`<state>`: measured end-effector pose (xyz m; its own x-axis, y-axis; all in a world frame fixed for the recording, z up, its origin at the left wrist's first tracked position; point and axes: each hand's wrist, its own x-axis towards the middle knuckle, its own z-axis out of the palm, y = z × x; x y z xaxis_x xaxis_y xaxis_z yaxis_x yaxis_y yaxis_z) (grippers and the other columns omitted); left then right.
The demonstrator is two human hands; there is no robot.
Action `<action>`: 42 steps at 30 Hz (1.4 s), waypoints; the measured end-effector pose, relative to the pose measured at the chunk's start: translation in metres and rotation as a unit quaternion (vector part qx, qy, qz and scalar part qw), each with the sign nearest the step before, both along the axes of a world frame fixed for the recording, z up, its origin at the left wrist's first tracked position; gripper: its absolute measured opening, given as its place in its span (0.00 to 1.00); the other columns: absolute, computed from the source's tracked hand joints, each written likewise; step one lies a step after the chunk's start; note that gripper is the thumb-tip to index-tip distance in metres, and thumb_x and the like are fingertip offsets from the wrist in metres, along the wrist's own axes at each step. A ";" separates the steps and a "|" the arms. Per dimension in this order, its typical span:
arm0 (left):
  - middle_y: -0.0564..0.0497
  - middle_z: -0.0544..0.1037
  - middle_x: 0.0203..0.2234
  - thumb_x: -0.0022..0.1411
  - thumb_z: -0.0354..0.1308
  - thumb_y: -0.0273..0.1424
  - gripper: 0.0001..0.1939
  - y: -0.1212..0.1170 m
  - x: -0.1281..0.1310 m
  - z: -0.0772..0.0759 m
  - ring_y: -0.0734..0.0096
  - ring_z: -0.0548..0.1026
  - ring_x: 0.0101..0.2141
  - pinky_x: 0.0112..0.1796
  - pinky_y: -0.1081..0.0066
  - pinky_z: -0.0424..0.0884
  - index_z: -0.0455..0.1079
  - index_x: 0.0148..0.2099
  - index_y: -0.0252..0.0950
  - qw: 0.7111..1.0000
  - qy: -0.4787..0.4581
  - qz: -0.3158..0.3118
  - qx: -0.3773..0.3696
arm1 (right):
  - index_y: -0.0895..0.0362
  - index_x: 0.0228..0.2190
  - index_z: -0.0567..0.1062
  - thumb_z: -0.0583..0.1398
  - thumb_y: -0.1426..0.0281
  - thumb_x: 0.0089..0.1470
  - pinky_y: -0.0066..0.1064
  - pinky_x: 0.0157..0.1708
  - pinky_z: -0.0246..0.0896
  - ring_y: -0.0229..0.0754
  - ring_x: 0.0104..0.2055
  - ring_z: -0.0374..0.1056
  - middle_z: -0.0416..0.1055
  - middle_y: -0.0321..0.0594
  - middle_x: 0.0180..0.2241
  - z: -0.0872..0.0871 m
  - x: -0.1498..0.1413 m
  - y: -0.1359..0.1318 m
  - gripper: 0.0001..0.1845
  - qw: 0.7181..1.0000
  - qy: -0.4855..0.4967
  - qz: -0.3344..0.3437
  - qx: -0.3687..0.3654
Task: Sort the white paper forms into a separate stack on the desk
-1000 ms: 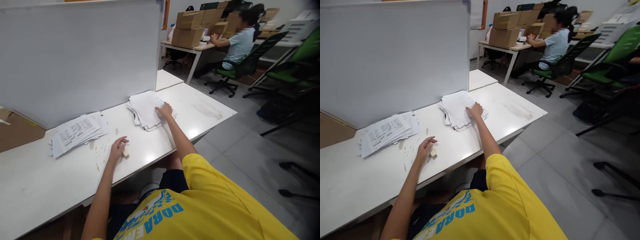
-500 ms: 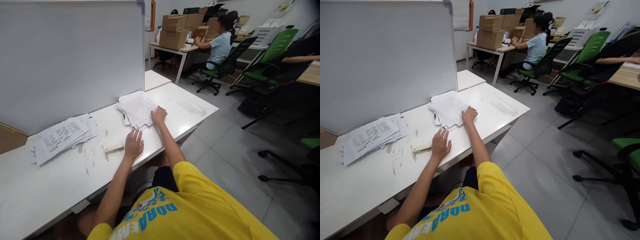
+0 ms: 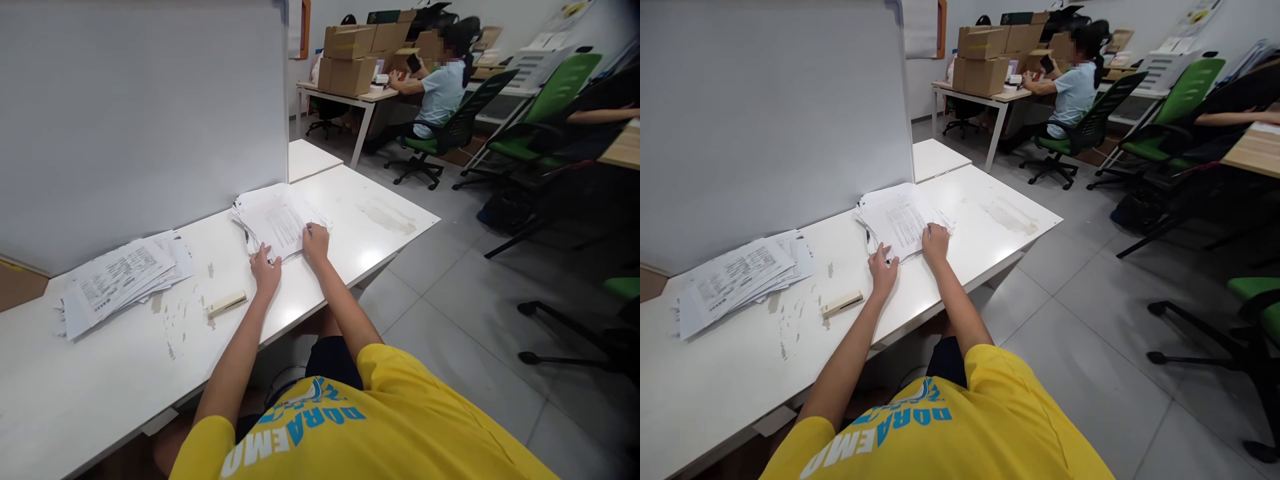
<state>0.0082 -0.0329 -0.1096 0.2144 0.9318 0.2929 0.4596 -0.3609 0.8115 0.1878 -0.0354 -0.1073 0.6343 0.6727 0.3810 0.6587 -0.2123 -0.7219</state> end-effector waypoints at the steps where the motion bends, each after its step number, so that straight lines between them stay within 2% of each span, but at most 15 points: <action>1: 0.42 0.73 0.55 0.59 0.57 0.31 0.34 0.000 -0.002 0.001 0.51 0.59 0.61 0.62 0.49 0.53 0.55 0.67 0.38 0.999 -0.029 -0.011 -0.019 | 0.59 0.47 0.73 0.49 0.67 0.60 0.41 0.55 0.53 0.49 0.52 0.62 0.73 0.49 0.48 0.002 -0.001 -0.001 0.19 1.000 0.005 0.007 -0.007; 4: 0.43 0.70 0.57 0.59 0.57 0.31 0.34 0.001 -0.007 0.003 0.55 0.60 0.61 0.61 0.53 0.55 0.54 0.67 0.40 0.990 -0.115 -0.044 -0.065 | 0.59 0.48 0.72 0.48 0.67 0.61 0.40 0.56 0.52 0.49 0.53 0.61 0.73 0.47 0.49 0.007 -0.003 -0.005 0.20 0.999 0.023 0.009 -0.037; 8: 0.42 0.66 0.59 0.58 0.58 0.32 0.35 0.006 -0.009 0.003 0.60 0.67 0.57 0.56 0.60 0.64 0.53 0.66 0.41 0.964 -0.226 -0.064 -0.126 | 0.60 0.54 0.68 0.50 0.64 0.60 0.42 0.56 0.51 0.51 0.54 0.60 0.70 0.49 0.52 0.012 -0.004 -0.008 0.24 0.996 0.051 -0.031 -0.067; 11: 0.41 0.65 0.59 0.58 0.58 0.33 0.35 0.009 -0.010 0.002 0.61 0.69 0.55 0.53 0.61 0.67 0.53 0.66 0.42 0.951 -0.262 -0.071 -0.148 | 0.60 0.54 0.68 0.52 0.63 0.58 0.42 0.56 0.52 0.52 0.54 0.61 0.71 0.49 0.50 0.013 -0.004 -0.009 0.25 0.994 0.074 -0.031 -0.068; 14: 0.42 0.65 0.60 0.57 0.59 0.33 0.35 0.009 -0.010 0.001 0.59 0.68 0.56 0.53 0.61 0.67 0.55 0.65 0.43 0.957 -0.241 -0.080 -0.140 | 0.58 0.54 0.68 0.52 0.65 0.56 0.37 0.54 0.56 0.48 0.53 0.64 0.72 0.47 0.50 0.013 -0.002 -0.008 0.25 0.990 0.135 0.004 -0.042; 18: 0.43 0.65 0.60 0.57 0.60 0.33 0.31 0.008 -0.011 0.001 0.57 0.65 0.57 0.54 0.58 0.66 0.60 0.62 0.42 0.971 -0.190 -0.086 -0.114 | 0.58 0.54 0.68 0.53 0.66 0.53 0.33 0.51 0.62 0.45 0.52 0.66 0.71 0.47 0.52 0.009 -0.001 -0.010 0.27 0.968 0.244 0.060 0.019; 22: 0.42 0.66 0.58 0.58 0.58 0.30 0.27 0.006 -0.012 0.001 0.57 0.65 0.57 0.57 0.56 0.63 0.62 0.61 0.41 0.984 -0.150 -0.044 -0.079 | 0.60 0.52 0.69 0.55 0.65 0.50 0.34 0.49 0.64 0.47 0.52 0.67 0.72 0.49 0.51 0.000 -0.006 -0.023 0.27 0.945 0.316 0.066 0.059; 25: 0.42 0.65 0.57 0.57 0.58 0.29 0.27 0.004 -0.012 0.002 0.56 0.63 0.60 0.60 0.55 0.60 0.62 0.60 0.40 0.990 -0.129 -0.012 -0.059 | 0.58 0.52 0.70 0.55 0.64 0.51 0.36 0.47 0.65 0.47 0.49 0.68 0.73 0.47 0.47 -0.006 -0.012 -0.036 0.27 0.953 0.290 0.065 0.056; 29: 0.42 0.64 0.59 0.57 0.58 0.29 0.29 0.002 -0.012 0.003 0.57 0.62 0.61 0.60 0.57 0.59 0.60 0.61 0.40 0.985 -0.153 -0.015 -0.076 | 0.58 0.52 0.69 0.53 0.65 0.52 0.37 0.52 0.63 0.47 0.51 0.66 0.70 0.48 0.50 -0.007 -0.018 -0.045 0.26 0.973 0.219 0.058 0.038; 35: 0.42 0.66 0.58 0.57 0.59 0.34 0.32 0.000 -0.011 0.005 0.61 0.73 0.50 0.47 0.62 0.72 0.57 0.63 0.43 0.950 -0.259 -0.064 -0.160 | 0.57 0.49 0.71 0.52 0.66 0.53 0.43 0.57 0.58 0.51 0.57 0.59 0.65 0.50 0.54 -0.002 -0.021 -0.048 0.23 0.995 0.095 -0.007 0.037; 39: 0.41 0.66 0.60 0.56 0.60 0.34 0.38 -0.001 -0.009 0.006 0.61 0.75 0.48 0.44 0.64 0.74 0.52 0.67 0.42 0.918 -0.320 -0.094 -0.214 | 0.57 0.50 0.70 0.51 0.65 0.53 0.39 0.53 0.62 0.47 0.53 0.66 0.71 0.47 0.51 -0.001 -0.022 -0.050 0.23 0.976 0.198 0.041 0.079; 42: 0.42 0.72 0.56 0.57 0.61 0.36 0.37 -0.002 -0.006 0.008 0.59 0.75 0.49 0.46 0.62 0.74 0.55 0.67 0.40 0.885 -0.337 -0.159 -0.280 | 0.57 0.46 0.72 0.52 0.65 0.52 0.37 0.52 0.64 0.46 0.51 0.68 0.73 0.45 0.49 0.000 -0.021 -0.051 0.21 0.961 0.255 0.040 0.096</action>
<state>0.0019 -0.0348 -0.1020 0.4451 0.8948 -0.0344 -0.2490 0.1606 0.9551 0.1668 -0.0859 -0.1070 0.7202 0.6760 0.1562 0.2168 -0.0055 -0.9762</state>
